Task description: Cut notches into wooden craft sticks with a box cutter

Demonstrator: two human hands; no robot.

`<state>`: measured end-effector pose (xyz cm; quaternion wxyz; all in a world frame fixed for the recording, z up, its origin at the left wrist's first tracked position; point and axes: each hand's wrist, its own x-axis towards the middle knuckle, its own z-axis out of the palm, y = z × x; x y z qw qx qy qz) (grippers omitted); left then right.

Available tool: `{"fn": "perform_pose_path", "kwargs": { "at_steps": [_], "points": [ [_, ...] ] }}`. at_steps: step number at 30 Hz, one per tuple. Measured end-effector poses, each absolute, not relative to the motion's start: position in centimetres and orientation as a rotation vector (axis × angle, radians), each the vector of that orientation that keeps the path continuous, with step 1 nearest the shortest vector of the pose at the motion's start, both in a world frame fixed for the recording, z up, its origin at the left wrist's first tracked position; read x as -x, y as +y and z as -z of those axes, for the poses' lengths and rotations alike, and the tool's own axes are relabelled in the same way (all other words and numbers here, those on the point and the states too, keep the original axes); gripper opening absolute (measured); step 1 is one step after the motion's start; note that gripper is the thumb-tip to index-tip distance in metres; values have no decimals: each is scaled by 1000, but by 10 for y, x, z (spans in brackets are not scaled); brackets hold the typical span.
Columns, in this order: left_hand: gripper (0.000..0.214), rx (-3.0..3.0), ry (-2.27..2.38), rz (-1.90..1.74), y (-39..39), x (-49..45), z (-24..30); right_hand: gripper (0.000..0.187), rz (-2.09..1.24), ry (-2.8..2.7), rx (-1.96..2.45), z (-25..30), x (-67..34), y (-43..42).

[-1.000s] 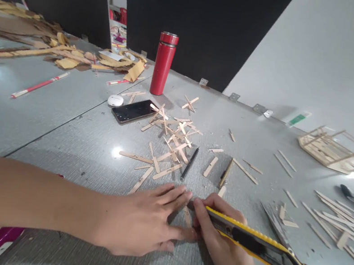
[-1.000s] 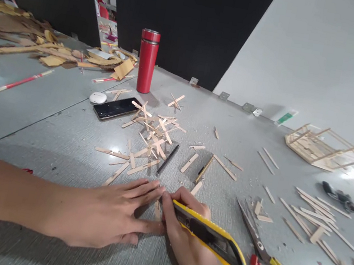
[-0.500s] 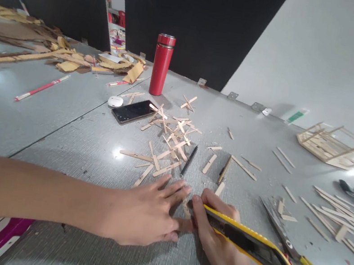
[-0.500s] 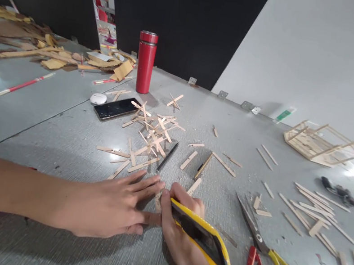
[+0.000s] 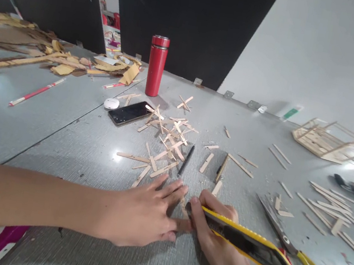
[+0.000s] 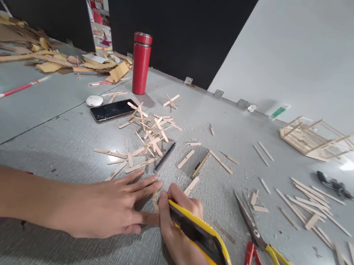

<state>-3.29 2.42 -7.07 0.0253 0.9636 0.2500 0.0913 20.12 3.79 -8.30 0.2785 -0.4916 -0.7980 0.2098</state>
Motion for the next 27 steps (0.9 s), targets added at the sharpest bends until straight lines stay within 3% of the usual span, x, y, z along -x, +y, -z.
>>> {"fn": "perform_pose_path", "kwargs": {
  "at_steps": [11, 27],
  "points": [
    [60, -2928, 729, -335, 25, 35, 73, 42, -715, -2074, 1465, 78, -193, 37],
    [55, -2793, 699, -299, 24, 39, 68, 43, -779, -2072, 1495, 73, -190, 36]
  ]
}}
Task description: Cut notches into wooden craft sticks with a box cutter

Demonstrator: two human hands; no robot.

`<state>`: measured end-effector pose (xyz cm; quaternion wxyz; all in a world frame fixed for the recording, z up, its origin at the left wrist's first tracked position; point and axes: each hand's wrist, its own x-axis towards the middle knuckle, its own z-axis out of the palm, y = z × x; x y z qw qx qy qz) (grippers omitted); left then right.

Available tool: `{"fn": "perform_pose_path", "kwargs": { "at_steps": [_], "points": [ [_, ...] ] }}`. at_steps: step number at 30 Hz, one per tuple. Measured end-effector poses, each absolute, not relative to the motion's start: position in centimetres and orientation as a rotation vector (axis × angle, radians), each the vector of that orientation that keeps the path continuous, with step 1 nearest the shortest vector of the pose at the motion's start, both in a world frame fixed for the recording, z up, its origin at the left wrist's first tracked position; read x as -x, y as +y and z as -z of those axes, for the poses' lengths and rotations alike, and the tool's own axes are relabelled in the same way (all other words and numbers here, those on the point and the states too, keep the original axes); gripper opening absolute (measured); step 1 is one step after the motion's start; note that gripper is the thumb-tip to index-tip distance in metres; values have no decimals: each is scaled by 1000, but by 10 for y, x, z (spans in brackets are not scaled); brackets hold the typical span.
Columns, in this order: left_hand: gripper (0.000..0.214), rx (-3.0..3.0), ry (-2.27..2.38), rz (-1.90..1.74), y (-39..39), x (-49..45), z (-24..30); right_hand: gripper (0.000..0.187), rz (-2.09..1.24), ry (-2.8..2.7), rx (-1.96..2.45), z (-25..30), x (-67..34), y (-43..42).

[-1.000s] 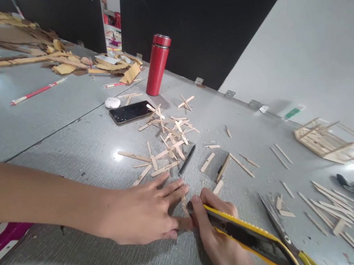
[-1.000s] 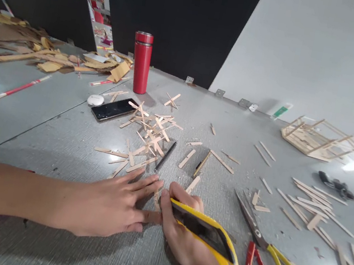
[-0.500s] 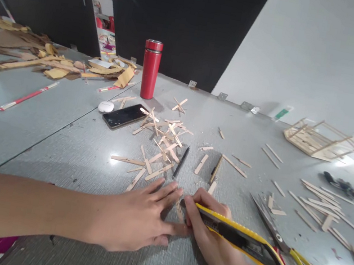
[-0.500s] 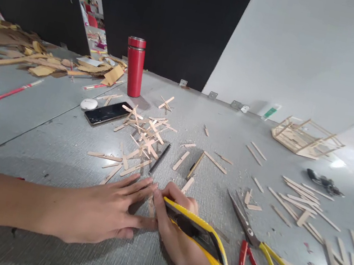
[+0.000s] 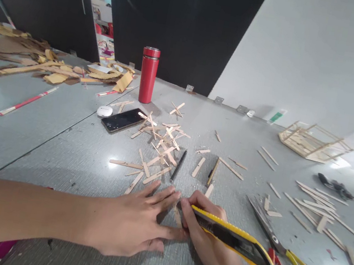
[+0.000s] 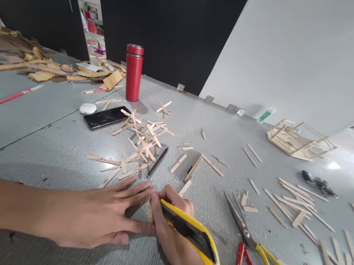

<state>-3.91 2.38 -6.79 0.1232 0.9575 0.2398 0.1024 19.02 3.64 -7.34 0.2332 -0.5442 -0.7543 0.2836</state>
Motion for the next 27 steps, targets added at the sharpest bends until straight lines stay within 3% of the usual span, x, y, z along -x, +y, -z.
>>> {"fn": "perform_pose_path", "kwargs": {
  "at_steps": [19, 27],
  "points": [
    [48, -2922, 782, -251, 25, 33, 65, 28, -510, -2238, 1316, 76, -190, 36],
    [47, -2958, 760, -286, 27, 31, 67, 35, -395, -2286, 1226, 77, -192, 40]
  ]
}}
